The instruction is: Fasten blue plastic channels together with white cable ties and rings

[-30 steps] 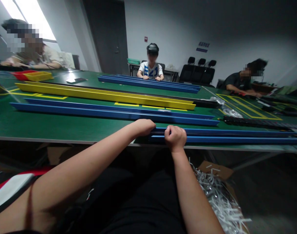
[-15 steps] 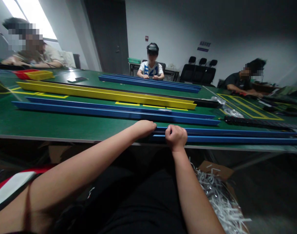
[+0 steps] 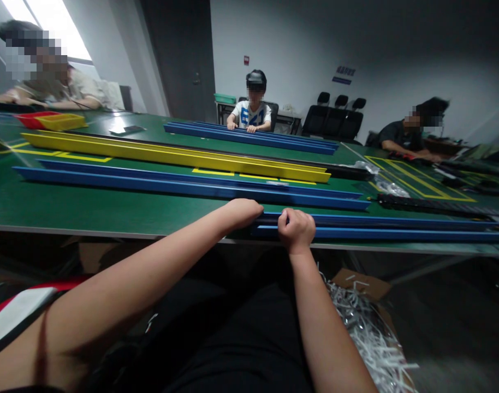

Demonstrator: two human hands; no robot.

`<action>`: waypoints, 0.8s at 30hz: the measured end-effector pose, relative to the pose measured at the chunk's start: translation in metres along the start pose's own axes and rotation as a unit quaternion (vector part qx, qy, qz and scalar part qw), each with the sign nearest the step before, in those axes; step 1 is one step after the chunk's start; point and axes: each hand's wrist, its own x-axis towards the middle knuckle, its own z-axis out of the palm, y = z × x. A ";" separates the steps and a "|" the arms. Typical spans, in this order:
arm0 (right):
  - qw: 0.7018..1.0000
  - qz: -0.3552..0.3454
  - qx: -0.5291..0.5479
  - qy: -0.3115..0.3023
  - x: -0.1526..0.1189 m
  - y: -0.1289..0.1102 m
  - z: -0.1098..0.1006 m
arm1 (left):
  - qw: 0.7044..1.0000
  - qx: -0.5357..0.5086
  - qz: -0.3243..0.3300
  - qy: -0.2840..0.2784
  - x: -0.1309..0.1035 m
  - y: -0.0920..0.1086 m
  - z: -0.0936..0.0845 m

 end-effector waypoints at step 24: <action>1.000 -0.002 0.003 0.001 0.000 0.000 -0.001 | 0.998 0.024 -0.001 0.059 -0.012 0.013 0.005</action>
